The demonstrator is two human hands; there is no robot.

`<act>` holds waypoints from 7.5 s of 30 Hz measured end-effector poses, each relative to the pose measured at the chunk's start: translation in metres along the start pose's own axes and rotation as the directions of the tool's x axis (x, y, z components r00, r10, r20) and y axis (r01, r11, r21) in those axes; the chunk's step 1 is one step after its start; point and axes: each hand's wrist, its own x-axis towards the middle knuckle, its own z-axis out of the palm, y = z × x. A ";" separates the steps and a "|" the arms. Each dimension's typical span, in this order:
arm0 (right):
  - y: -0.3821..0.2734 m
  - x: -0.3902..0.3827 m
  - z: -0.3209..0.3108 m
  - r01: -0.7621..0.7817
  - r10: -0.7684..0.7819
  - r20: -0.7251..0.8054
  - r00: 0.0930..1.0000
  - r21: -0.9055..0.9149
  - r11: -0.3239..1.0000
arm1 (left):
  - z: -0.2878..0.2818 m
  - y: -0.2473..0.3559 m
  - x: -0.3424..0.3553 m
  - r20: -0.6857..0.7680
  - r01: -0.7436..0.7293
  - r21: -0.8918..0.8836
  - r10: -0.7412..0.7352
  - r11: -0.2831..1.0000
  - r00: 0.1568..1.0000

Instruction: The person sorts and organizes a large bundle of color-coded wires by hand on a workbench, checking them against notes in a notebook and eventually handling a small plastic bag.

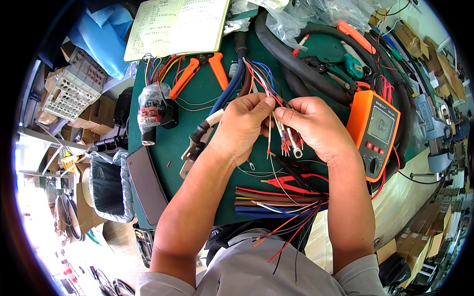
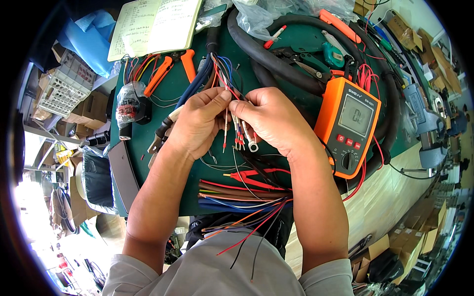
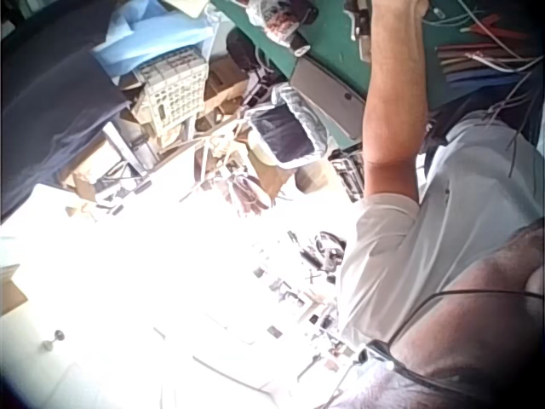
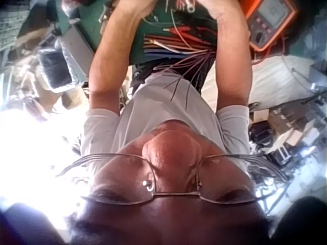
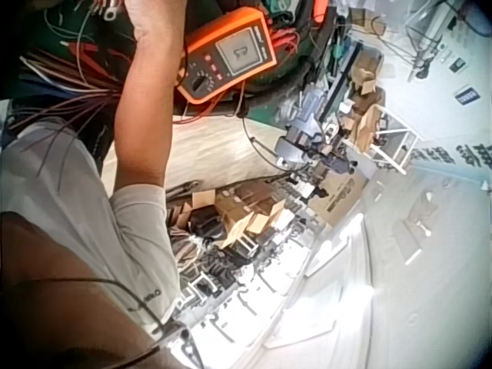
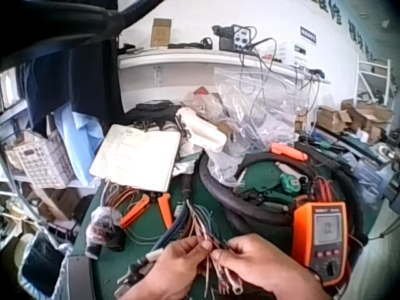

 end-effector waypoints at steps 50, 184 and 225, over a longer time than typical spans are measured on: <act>-0.003 -0.003 -0.001 -0.005 0.005 0.002 1.000 0.040 0.999 | 0.001 0.001 0.001 0.013 -0.025 0.020 0.024 0.999 1.000; 0.026 -0.009 0.023 0.155 -0.475 -0.226 0.850 -0.756 0.637 | 0.007 -0.006 0.001 -0.001 -0.015 0.123 0.015 0.992 1.000; 0.026 -0.013 0.023 0.135 -0.484 -0.195 0.853 -0.813 0.566 | 0.012 -0.007 -0.002 -0.003 -0.051 0.165 0.052 0.985 0.999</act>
